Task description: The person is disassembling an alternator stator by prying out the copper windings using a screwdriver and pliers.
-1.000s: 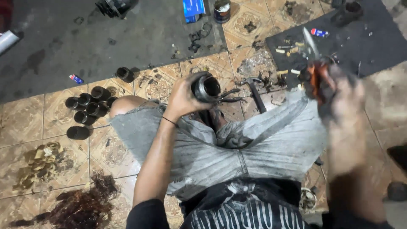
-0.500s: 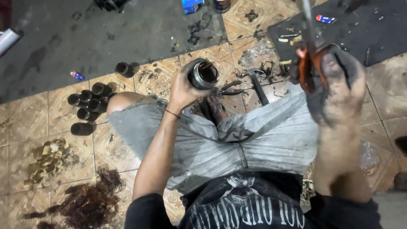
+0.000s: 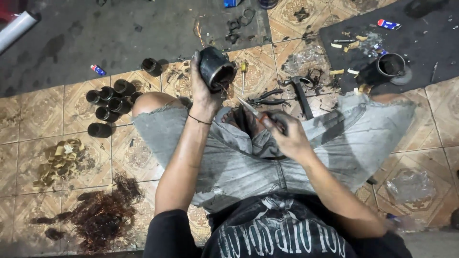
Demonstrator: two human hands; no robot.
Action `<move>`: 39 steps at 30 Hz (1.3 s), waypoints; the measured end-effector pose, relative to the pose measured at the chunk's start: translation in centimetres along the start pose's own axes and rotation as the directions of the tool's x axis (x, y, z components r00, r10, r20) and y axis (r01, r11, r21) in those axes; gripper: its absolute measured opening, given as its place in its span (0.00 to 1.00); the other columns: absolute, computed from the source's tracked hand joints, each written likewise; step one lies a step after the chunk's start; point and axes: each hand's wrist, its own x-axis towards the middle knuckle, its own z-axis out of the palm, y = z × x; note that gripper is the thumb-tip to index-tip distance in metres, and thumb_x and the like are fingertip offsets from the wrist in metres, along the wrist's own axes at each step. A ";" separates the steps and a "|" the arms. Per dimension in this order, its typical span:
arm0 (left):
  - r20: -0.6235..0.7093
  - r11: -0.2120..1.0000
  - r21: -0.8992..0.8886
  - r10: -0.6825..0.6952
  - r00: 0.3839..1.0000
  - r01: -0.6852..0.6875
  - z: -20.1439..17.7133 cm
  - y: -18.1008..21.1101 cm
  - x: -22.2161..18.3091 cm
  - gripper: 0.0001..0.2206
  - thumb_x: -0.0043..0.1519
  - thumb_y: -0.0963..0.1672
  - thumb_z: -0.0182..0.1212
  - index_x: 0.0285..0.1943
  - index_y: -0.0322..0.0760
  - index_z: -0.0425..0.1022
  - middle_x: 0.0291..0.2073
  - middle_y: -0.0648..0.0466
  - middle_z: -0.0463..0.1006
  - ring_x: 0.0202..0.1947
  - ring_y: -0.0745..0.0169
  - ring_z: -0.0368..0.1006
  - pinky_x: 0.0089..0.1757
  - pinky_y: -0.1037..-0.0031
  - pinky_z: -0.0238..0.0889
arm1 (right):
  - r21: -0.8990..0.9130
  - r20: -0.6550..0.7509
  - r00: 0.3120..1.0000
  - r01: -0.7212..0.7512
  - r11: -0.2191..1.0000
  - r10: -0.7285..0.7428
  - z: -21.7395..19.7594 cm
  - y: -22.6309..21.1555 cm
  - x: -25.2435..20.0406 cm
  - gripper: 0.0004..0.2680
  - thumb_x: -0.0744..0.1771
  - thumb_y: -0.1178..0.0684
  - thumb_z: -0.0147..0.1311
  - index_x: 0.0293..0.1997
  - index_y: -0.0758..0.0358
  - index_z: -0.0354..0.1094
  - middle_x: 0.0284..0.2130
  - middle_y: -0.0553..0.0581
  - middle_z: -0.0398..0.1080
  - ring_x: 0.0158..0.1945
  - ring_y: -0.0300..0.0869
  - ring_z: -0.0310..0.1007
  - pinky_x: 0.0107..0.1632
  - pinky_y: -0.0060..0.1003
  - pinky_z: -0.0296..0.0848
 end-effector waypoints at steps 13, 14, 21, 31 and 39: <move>0.048 0.996 0.045 0.069 0.996 -0.072 2.0 0.5 -3.7 0.30 0.48 0.55 0.75 0.48 0.30 0.73 0.34 0.41 0.79 0.32 0.49 0.80 0.41 0.60 0.77 | -0.249 -0.087 0.986 0.117 0.961 -0.143 2.9 0.3 2.1 0.13 0.69 0.49 0.53 0.28 0.66 0.69 0.16 0.65 0.64 0.24 0.60 0.71 0.28 0.46 0.67; 0.036 0.996 0.031 0.083 0.996 -0.084 1.9 0.6 -3.7 0.29 0.48 0.54 0.76 0.48 0.30 0.73 0.34 0.41 0.79 0.32 0.48 0.80 0.41 0.60 0.77 | -0.238 -0.078 0.989 0.104 0.966 -0.126 2.8 0.4 1.7 0.13 0.70 0.49 0.51 0.28 0.65 0.69 0.16 0.63 0.65 0.23 0.56 0.71 0.28 0.46 0.66; 0.107 0.991 -0.037 0.135 0.985 -0.132 -1.4 0.8 1.7 0.28 0.48 0.57 0.75 0.44 0.34 0.76 0.34 0.39 0.82 0.33 0.48 0.83 0.41 0.60 0.79 | -0.282 0.032 0.969 0.243 0.928 -0.244 3.9 -0.5 -6.5 0.13 0.65 0.43 0.57 0.38 0.64 0.74 0.20 0.67 0.70 0.29 0.61 0.76 0.35 0.50 0.75; 0.077 0.995 0.043 0.088 0.993 -0.091 -0.1 1.2 -0.1 0.32 0.47 0.58 0.76 0.50 0.34 0.73 0.37 0.42 0.79 0.36 0.48 0.79 0.45 0.59 0.74 | -0.267 0.251 0.919 -0.238 0.934 0.305 -6.4 -3.9 -3.1 0.10 0.67 0.58 0.49 0.50 0.72 0.72 0.38 0.75 0.76 0.45 0.64 0.77 0.50 0.55 0.72; 0.124 0.991 0.110 0.058 0.991 -0.072 1.2 0.0 -2.7 0.31 0.50 0.56 0.75 0.52 0.32 0.70 0.37 0.44 0.77 0.37 0.48 0.78 0.44 0.55 0.74 | -0.213 -0.033 0.989 -0.150 0.965 0.147 -4.4 -2.9 1.7 0.09 0.69 0.47 0.57 0.43 0.62 0.76 0.27 0.62 0.74 0.36 0.47 0.71 0.43 0.44 0.70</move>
